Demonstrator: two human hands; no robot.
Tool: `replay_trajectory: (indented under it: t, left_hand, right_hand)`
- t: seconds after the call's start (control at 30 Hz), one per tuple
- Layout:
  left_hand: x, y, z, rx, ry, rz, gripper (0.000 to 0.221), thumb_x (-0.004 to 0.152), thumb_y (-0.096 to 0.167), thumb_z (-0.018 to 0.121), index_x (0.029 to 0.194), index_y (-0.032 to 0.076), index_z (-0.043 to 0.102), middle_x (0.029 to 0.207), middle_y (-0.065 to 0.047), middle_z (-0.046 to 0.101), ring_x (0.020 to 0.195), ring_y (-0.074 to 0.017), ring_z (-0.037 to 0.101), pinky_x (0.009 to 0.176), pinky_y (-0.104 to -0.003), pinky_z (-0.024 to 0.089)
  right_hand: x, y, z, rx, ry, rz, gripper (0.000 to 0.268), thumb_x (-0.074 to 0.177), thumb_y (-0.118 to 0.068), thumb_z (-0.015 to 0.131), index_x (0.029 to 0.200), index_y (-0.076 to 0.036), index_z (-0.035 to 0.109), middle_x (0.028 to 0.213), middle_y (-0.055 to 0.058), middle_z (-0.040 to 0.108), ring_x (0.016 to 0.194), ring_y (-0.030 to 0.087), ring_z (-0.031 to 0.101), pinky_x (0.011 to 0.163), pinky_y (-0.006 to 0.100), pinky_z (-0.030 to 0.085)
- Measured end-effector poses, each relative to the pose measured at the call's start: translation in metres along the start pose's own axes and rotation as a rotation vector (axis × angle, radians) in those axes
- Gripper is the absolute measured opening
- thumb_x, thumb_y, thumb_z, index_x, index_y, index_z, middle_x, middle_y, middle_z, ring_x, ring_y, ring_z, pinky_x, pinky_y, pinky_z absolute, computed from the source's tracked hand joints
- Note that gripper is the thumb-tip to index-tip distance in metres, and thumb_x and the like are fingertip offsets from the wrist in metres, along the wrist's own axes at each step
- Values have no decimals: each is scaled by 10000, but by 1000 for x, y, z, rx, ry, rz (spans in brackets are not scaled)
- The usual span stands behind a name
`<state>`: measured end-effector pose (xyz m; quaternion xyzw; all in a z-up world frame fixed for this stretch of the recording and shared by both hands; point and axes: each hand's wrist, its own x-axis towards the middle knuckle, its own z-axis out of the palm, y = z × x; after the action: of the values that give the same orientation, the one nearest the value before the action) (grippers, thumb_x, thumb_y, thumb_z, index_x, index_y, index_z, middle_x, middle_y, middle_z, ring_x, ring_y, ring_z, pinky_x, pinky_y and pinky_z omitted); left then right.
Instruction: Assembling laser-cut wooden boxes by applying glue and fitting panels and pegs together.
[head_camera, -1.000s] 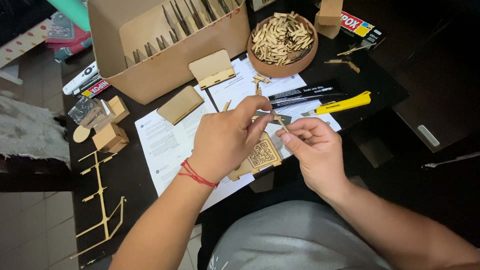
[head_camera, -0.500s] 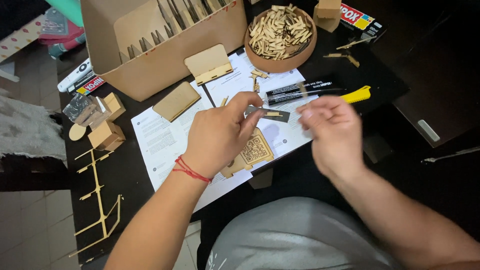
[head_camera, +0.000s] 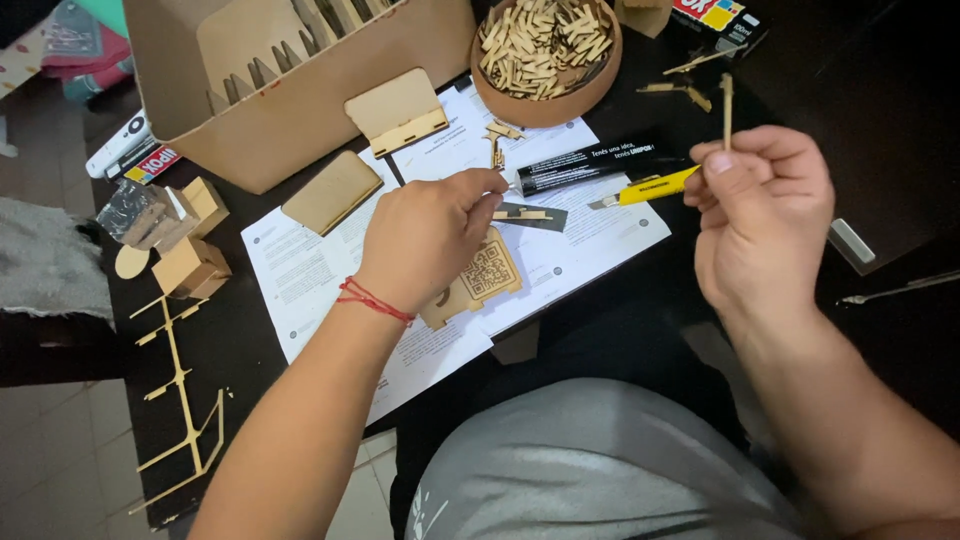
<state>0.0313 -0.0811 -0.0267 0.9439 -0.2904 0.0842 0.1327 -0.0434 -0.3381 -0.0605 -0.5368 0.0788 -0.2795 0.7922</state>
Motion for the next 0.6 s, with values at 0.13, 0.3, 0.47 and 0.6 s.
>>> replay_trajectory:
  t: [0.13, 0.3, 0.47, 0.6]
  left_hand:
    - [-1, -1, 2, 20, -18, -12, 166, 969, 301, 574, 1055, 276, 714, 582, -40, 658, 538, -347, 626, 503, -465, 483]
    - [-2, 1, -19, -217, 4, -177, 88, 971, 263, 565, 995, 226, 641, 485, 19, 624, 472, -250, 594, 536, -401, 467]
    - [-10, -8, -23, -613, 137, -528, 119, 975, 259, 541, 919, 203, 630, 599, 69, 531, 494, -78, 484, 555, -293, 413]
    - [-20, -6, -22, -789, 257, -635, 119, 980, 235, 545, 916, 188, 633, 483, 90, 389, 420, -52, 346, 446, -271, 303]
  right_hand:
    - [-2, 9, -2, 17, -23, 1, 152, 985, -24, 667, 1084, -94, 576, 987, 131, 697, 762, 140, 661, 691, 213, 564]
    - [-17, 17, 4, -75, -18, -33, 232, 926, 83, 656, 1057, -88, 569, 928, 98, 679, 805, 154, 671, 712, 251, 577]
    - [-69, 11, 30, -180, -497, -77, 150, 870, -51, 703, 962, -64, 585, 920, 120, 727, 864, 182, 716, 988, 378, 526]
    - [-86, 13, 69, -193, -704, -116, 107, 819, -30, 754, 897, -33, 680, 846, 55, 719, 795, 84, 636, 1199, 493, 464]
